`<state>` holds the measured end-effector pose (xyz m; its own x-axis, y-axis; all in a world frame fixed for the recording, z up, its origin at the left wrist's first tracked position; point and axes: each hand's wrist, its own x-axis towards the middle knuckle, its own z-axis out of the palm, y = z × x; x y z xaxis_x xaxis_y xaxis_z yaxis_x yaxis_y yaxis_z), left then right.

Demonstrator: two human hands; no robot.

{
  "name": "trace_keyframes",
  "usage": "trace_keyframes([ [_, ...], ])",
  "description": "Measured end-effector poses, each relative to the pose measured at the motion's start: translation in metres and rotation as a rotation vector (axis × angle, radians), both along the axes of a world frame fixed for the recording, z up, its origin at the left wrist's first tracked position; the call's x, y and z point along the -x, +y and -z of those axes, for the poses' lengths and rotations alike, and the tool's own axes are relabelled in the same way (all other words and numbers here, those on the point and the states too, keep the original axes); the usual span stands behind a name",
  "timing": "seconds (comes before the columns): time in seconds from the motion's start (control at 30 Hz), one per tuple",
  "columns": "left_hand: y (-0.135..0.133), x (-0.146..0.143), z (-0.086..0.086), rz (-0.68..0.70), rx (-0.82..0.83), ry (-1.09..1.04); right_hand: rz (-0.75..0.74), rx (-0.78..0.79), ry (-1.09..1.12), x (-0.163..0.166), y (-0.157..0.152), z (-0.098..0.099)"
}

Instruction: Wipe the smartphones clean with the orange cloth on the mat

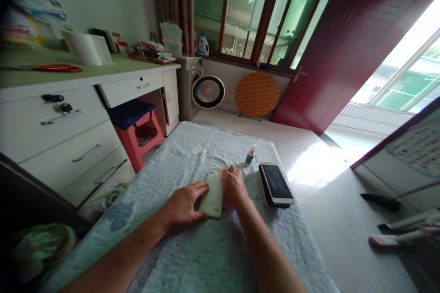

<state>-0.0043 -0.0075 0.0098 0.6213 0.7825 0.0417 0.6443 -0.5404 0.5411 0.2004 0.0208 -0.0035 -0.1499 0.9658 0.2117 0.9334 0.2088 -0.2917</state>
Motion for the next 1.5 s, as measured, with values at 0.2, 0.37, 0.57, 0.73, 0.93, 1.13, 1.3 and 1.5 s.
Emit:
trace_keyframes([
  [0.2, 0.002, 0.001, 0.002, 0.015, 0.014, -0.012, -0.195, 0.014, 0.036, 0.008, -0.028, -0.007],
  [0.37, 0.000, 0.002, -0.001, 0.043, 0.018, -0.050, -0.301, 0.063, 0.079, 0.014, -0.043, -0.011],
  [0.57, -0.002, 0.001, -0.006, 0.011, 0.025, 0.057, -0.189, -0.001, 0.024, 0.011, -0.015, -0.006],
  [0.73, -0.001, 0.001, -0.006, 0.024, 0.018, 0.050, -0.102, -0.004, -0.036, 0.014, 0.007, -0.001],
  [0.93, -0.001, 0.001, -0.007, 0.010, 0.037, 0.049, -0.127, 0.000, -0.083, 0.021, -0.012, -0.003],
  [1.13, -0.002, 0.001, -0.007, 0.021, 0.039, -0.001, -0.275, 0.060, -0.003, 0.027, -0.062, -0.011],
  [1.3, -0.002, 0.000, -0.007, 0.016, 0.049, 0.008, -0.292, 0.071, 0.006, 0.026, -0.069, -0.013],
  [1.5, -0.001, 0.001, -0.007, 0.026, 0.028, 0.024, -0.183, 0.019, -0.071, 0.020, -0.030, -0.010],
])
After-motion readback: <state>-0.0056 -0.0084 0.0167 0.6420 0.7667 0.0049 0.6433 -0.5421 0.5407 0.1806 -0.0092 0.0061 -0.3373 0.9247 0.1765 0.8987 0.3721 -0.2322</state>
